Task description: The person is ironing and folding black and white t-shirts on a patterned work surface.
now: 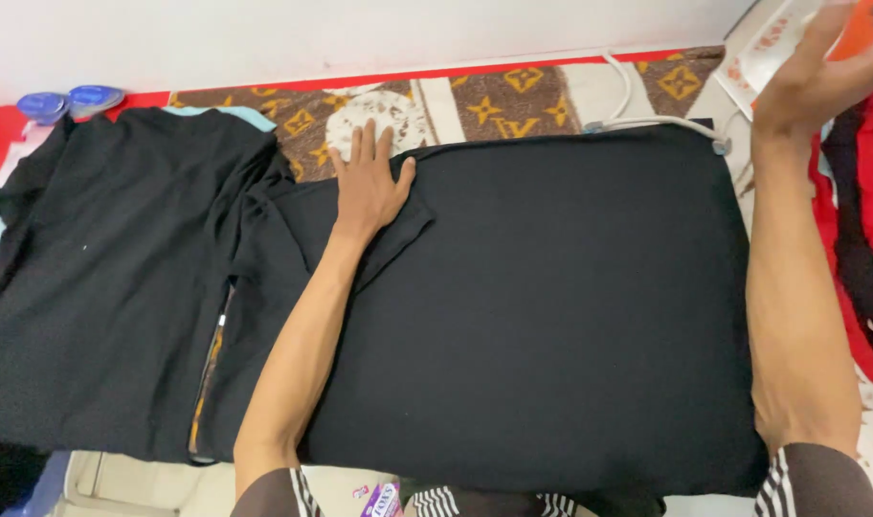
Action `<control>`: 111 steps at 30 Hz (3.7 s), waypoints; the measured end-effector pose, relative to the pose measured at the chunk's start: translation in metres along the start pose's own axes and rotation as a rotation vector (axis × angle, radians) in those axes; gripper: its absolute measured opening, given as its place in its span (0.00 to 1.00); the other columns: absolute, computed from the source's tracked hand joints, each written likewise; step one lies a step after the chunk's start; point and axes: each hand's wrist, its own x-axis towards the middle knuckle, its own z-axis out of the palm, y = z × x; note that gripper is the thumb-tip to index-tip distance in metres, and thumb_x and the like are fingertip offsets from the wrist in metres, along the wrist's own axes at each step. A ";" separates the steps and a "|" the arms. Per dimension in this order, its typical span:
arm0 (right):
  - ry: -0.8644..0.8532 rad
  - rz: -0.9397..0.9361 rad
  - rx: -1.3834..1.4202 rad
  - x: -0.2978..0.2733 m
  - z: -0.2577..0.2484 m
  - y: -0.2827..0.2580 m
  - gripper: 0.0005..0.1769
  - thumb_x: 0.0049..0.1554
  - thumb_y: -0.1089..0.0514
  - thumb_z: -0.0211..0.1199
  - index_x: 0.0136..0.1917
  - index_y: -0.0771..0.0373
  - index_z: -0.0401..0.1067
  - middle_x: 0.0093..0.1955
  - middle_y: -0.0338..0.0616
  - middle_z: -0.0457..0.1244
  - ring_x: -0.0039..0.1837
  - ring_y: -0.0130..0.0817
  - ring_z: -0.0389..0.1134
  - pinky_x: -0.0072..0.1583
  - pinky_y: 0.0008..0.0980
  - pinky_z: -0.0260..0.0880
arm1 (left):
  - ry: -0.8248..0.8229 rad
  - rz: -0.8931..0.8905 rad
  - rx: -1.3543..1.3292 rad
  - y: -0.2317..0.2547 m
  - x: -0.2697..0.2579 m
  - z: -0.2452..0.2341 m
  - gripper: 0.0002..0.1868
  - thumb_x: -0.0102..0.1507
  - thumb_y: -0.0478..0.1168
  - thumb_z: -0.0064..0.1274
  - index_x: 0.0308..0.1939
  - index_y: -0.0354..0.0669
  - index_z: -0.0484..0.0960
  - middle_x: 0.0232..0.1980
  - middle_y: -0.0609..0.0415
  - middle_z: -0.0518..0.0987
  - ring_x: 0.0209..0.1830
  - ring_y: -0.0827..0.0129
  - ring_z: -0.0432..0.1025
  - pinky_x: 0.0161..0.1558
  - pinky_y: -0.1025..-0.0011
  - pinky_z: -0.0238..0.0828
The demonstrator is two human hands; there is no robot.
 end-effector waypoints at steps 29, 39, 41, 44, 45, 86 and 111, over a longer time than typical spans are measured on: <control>-1.558 -0.098 0.399 -0.092 -0.001 -0.226 0.33 0.71 0.39 0.43 0.80 0.59 0.58 0.83 0.56 0.49 0.85 0.50 0.43 0.81 0.54 0.34 | -0.226 0.245 -0.107 0.146 -0.179 -0.077 0.37 0.72 0.60 0.33 0.82 0.46 0.54 0.84 0.40 0.49 0.85 0.49 0.42 0.78 0.36 0.28; -1.439 -0.230 0.289 -0.108 0.002 -0.224 0.31 0.71 0.41 0.49 0.79 0.61 0.63 0.82 0.57 0.54 0.83 0.52 0.51 0.78 0.59 0.43 | 0.293 -0.371 0.079 0.078 -0.359 -0.114 0.31 0.67 0.47 0.49 0.74 0.45 0.69 0.79 0.47 0.64 0.80 0.52 0.56 0.76 0.46 0.38; -1.484 -0.217 0.271 -0.108 -0.005 -0.233 0.35 0.71 0.38 0.47 0.81 0.63 0.61 0.83 0.58 0.51 0.84 0.54 0.48 0.79 0.61 0.39 | 0.483 -0.482 -0.076 0.048 -0.401 -0.088 0.39 0.65 0.44 0.55 0.77 0.40 0.59 0.82 0.39 0.51 0.82 0.47 0.45 0.78 0.47 0.34; -1.549 -0.177 0.230 -0.104 -0.013 -0.248 0.41 0.71 0.34 0.43 0.82 0.66 0.56 0.85 0.63 0.46 0.85 0.57 0.42 0.79 0.64 0.32 | 0.624 -0.743 -0.484 0.022 -0.437 -0.082 0.44 0.67 0.45 0.53 0.81 0.39 0.48 0.83 0.32 0.44 0.84 0.40 0.39 0.79 0.44 0.32; -1.579 -0.159 0.214 -0.102 -0.016 -0.253 0.44 0.71 0.32 0.41 0.83 0.69 0.54 0.85 0.66 0.45 0.86 0.59 0.40 0.78 0.66 0.30 | 0.559 -0.907 -0.741 0.018 -0.446 -0.084 0.39 0.72 0.50 0.46 0.82 0.42 0.48 0.82 0.32 0.50 0.83 0.39 0.43 0.78 0.40 0.35; -1.581 -0.180 0.791 -0.124 -0.104 -0.408 0.34 0.59 0.44 0.64 0.75 0.52 0.64 0.62 0.39 0.69 0.71 0.43 0.63 0.73 0.52 0.50 | -0.073 -0.339 -0.214 -0.020 -0.283 -0.181 0.10 0.64 0.48 0.61 0.49 0.57 0.85 0.57 0.61 0.82 0.58 0.55 0.75 0.56 0.57 0.72; -1.674 0.635 1.187 -0.137 -0.094 -0.389 0.36 0.53 0.70 0.63 0.73 0.57 0.58 0.49 0.42 0.60 0.48 0.31 0.68 0.57 0.34 0.71 | -0.258 -0.227 -0.896 -0.050 -0.225 -0.197 0.16 0.66 0.22 0.49 0.56 0.37 0.81 0.48 0.46 0.84 0.54 0.61 0.77 0.57 0.61 0.76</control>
